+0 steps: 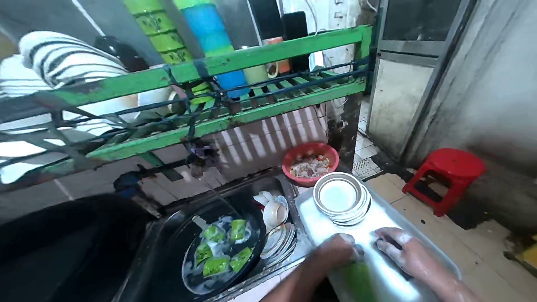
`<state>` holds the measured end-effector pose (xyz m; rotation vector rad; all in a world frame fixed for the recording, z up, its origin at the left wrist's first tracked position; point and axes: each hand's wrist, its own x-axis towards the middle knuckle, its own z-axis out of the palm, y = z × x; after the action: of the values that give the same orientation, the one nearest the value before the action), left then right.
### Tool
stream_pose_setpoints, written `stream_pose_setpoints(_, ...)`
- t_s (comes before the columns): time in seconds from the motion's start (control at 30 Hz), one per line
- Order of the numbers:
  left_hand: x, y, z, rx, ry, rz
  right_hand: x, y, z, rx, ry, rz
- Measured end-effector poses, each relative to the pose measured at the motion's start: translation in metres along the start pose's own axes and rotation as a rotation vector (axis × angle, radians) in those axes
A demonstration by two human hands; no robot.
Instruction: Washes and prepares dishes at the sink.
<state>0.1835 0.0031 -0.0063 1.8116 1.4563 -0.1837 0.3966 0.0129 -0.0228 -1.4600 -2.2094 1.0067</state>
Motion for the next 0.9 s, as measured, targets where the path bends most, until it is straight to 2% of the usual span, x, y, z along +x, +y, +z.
stream_pose_setpoints(0.1,-0.016,0.008,-0.012,-0.206,-0.009,0.101,-0.004,-0.012,-0.005,0.39,-0.202,0.153)
stream_pose_setpoints(0.2,-0.028,0.007,-0.014,-0.433,0.172,0.159,-0.01,-0.025,-0.002,0.446,-0.353,0.166)
stream_pose_setpoints(0.3,-0.039,0.016,-0.02,-0.612,0.347,0.095,-0.012,-0.04,0.006,0.441,-0.263,0.07)
stream_pose_setpoints(0.4,-0.047,0.025,-0.027,-0.598,0.464,-0.032,-0.011,-0.052,0.017,0.121,-0.148,0.014)
stream_pose_setpoints(0.47,-0.05,0.019,-0.033,-0.628,0.519,-0.085,-0.02,-0.05,0.021,-0.025,-0.165,0.015)
stream_pose_setpoints(0.53,-0.051,0.006,-0.036,-0.693,0.564,-0.085,-0.024,-0.048,0.015,-0.038,-0.289,0.06)
stream_pose_setpoints(0.6,-0.052,-0.003,-0.033,-0.827,0.576,-0.084,-0.024,-0.05,0.005,0.029,-0.338,0.076)
stream_pose_setpoints(0.67,-0.049,-0.006,-0.025,-1.003,0.565,-0.084,-0.022,-0.056,-0.004,0.156,-0.271,0.029)
stream_pose_setpoints(0.73,-0.044,-0.003,-0.015,-1.109,0.55,-0.064,-0.017,-0.057,-0.007,0.272,-0.116,0.012)
stream_pose_setpoints(0.8,-0.039,0.002,-0.007,-0.983,0.527,-0.019,-0.013,-0.054,-0.013,0.293,-0.023,0.014)
stream_pose_setpoints(0.9,-0.044,0.004,-0.002,-0.544,0.469,0.19,-0.007,-0.051,-0.026,0.309,0.025,0.089)
